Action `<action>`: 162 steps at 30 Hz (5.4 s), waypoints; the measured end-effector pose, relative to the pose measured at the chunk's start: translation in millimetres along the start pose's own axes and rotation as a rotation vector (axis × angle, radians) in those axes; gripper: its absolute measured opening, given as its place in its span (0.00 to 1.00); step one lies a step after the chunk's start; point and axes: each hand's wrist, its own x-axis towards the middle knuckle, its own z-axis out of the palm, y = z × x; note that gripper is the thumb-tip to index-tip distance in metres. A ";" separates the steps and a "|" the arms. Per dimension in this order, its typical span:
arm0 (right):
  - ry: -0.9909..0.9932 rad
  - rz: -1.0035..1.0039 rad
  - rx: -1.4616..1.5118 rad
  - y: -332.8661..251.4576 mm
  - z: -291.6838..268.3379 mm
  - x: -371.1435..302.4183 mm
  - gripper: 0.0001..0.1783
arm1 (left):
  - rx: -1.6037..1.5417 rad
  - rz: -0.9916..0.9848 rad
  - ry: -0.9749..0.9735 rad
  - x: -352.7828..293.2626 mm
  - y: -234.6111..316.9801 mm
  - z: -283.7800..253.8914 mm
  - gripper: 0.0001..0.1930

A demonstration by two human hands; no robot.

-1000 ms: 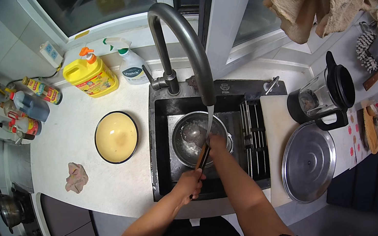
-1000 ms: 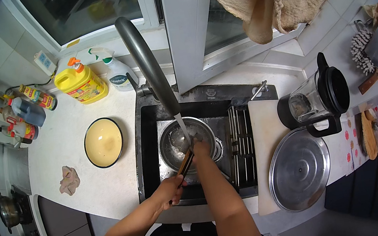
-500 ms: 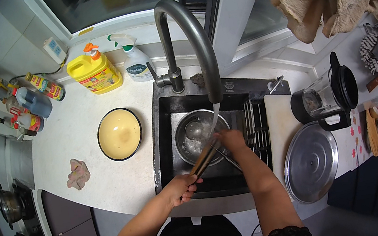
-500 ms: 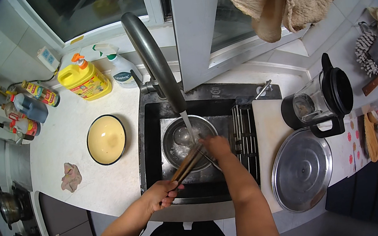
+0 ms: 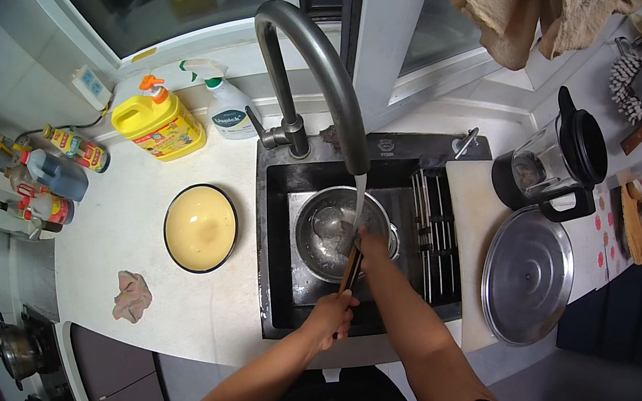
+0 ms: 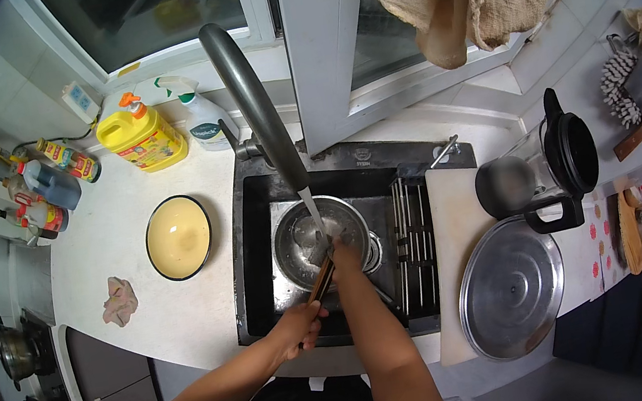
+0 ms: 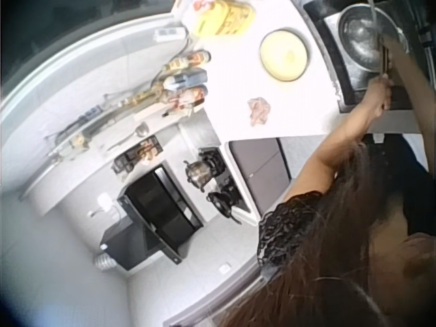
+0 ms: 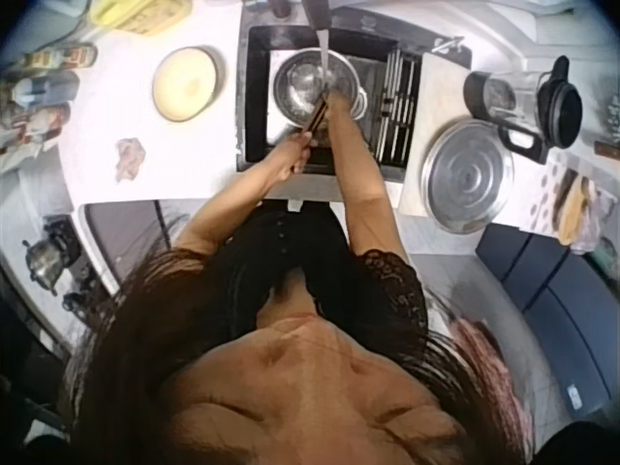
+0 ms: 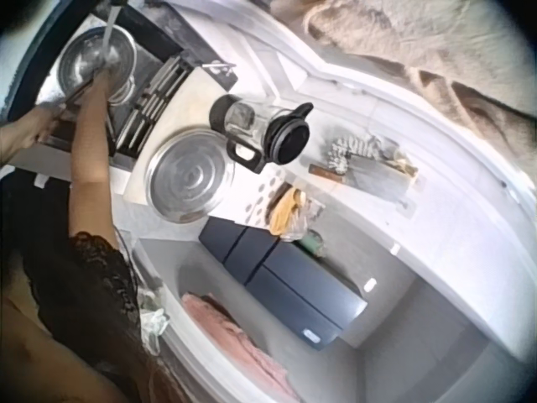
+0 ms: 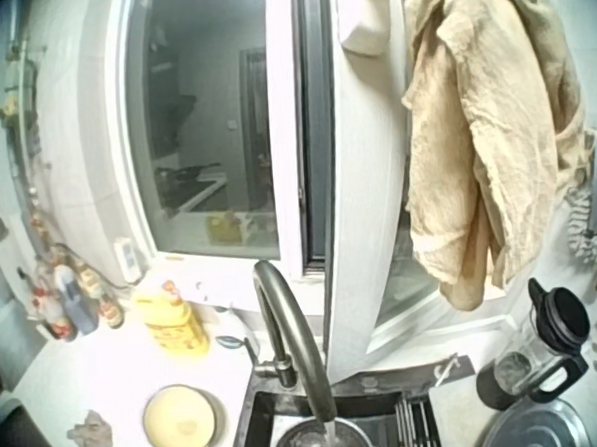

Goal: The person washes a bowl, chopsticks, and a ladle in a kitchen sink using a sponge and running water. They rinse each item thoroughly and place the cleaned bowl and chopsticks into a drawer.

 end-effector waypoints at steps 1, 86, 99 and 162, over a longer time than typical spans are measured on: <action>-0.041 0.001 -0.018 -3.1 1.4 -9.0 0.19 | -0.013 0.012 0.017 -2.5 1.8 -1.3 0.17; -0.240 -0.804 -1.207 16.5 -79.8 -23.0 0.21 | -0.578 0.514 0.224 -35.1 141.6 -225.5 0.11; 0.158 -0.980 -2.067 48.3 -45.0 67.2 0.14 | 0.764 1.412 0.690 -71.4 14.3 -98.4 0.18; -0.164 0.268 0.306 52.0 10.6 -3.1 0.11 | -0.072 -0.068 -0.117 -25.5 -4.8 -55.1 0.11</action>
